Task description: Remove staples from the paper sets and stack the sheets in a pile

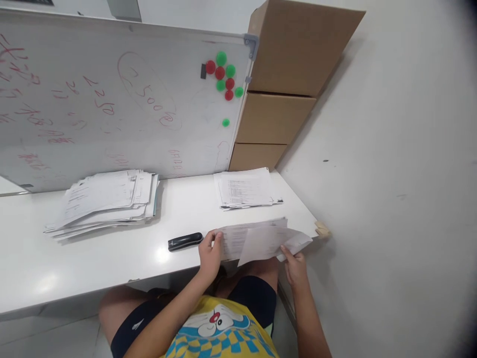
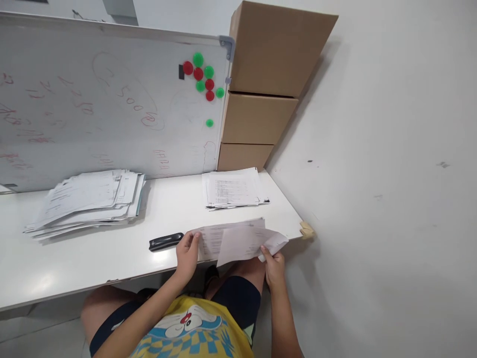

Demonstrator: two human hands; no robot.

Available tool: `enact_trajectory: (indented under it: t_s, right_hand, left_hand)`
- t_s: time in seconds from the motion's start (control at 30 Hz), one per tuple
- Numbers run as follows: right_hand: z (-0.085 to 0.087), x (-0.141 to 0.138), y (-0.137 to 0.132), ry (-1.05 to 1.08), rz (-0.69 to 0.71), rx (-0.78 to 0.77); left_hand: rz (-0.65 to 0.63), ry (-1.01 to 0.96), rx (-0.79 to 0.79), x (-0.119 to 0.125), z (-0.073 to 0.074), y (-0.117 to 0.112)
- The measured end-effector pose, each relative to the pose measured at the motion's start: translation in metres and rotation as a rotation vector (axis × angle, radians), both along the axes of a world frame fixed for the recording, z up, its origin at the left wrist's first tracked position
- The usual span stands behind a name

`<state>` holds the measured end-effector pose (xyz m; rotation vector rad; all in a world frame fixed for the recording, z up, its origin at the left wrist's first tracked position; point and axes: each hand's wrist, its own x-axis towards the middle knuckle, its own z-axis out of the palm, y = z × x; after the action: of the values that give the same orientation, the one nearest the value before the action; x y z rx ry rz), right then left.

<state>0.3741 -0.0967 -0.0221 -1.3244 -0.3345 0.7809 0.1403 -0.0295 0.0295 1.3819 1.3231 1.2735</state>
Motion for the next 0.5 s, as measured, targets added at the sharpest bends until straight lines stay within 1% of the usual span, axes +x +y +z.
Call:
enact_trajectory:
  t_s: [0.1, 0.17, 0.23, 0.3, 0.33, 0.4, 0.43, 0.5]
  right_hand:
    - [0.004, -0.008, 0.006, 0.033, 0.018, 0.006]
    - [0.004, -0.015, 0.011, 0.054, 0.005, 0.021]
    - [0.003, -0.020, 0.014, 0.086, -0.021, 0.025]
    - [0.001, -0.021, 0.015, 0.100, 0.008, -0.029]
    - [0.001, -0.020, 0.014, 0.083, 0.053, -0.080]
    - [0.001, -0.015, 0.010, 0.008, 0.158, -0.185]
    - [0.002, -0.012, 0.007, -0.040, 0.193, -0.224]
    - [0.004, -0.008, 0.002, -0.122, 0.216, -0.275]
  left_hand:
    - [0.034, 0.000, 0.110, -0.007, 0.009, 0.002]
    - [0.078, 0.006, 0.191, -0.014, 0.018, 0.006]
    - [0.200, 0.059, 0.233, -0.031, 0.032, 0.017]
    - [0.388, 0.185, 0.229, -0.064, 0.053, 0.038]
    - [0.480, 0.279, 0.219, -0.086, 0.066, 0.053]
    - [0.607, 0.511, 0.187, -0.137, 0.094, 0.085]
    - [0.602, 0.644, 0.163, -0.162, 0.108, 0.101]
    - [0.598, 0.724, 0.137, -0.202, 0.129, 0.125]
